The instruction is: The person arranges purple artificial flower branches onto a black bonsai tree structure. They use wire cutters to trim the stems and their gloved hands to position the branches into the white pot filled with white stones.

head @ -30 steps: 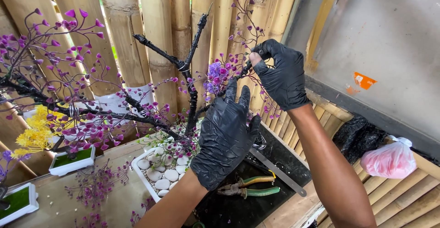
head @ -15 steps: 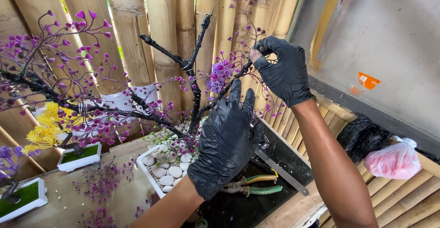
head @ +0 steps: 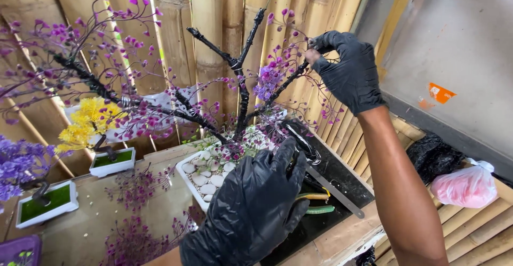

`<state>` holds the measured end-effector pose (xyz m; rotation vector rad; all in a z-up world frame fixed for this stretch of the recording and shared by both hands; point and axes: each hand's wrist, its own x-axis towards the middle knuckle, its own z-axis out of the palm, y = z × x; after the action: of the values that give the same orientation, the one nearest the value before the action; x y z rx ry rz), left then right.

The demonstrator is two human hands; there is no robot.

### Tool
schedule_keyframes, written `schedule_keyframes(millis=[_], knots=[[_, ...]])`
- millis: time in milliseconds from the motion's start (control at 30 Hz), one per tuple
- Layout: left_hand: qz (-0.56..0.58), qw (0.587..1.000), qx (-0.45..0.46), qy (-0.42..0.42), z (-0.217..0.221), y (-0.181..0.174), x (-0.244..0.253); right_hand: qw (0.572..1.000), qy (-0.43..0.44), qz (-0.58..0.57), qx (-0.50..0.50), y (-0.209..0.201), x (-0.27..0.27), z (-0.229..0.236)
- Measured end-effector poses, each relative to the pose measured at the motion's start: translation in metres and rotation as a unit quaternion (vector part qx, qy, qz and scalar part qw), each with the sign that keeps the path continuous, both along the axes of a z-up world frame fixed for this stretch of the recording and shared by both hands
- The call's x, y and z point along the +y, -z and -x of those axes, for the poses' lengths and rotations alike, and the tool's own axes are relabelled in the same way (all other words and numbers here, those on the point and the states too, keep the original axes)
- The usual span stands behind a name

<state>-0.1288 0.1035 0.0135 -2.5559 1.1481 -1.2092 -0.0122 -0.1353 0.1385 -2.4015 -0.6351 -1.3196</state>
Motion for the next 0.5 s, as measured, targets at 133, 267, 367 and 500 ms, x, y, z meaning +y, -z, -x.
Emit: schedule_keyframes(millis=[133, 267, 367, 500], knots=[[0.037, 0.995, 0.076, 0.058, 0.025, -0.024, 0.049, 1.000, 0.013, 0.001, 0.016, -0.002, -0.001, 0.018], [0.131, 0.985, 0.096, 0.050, 0.044, -0.052, 0.108, 0.993, 0.062, 0.035, -0.094, 0.008, -0.005, 0.046], [0.202, 0.970, 0.075, 0.109, 0.066, -0.070, 0.155, 0.979, -0.053, 0.014, -0.196, 0.037, 0.015, 0.082], [0.244, 0.954, 0.125, 0.119, 0.092, -0.075, 0.203, 0.978, -0.176, -0.072, -0.080, 0.082, 0.088, 0.121]])
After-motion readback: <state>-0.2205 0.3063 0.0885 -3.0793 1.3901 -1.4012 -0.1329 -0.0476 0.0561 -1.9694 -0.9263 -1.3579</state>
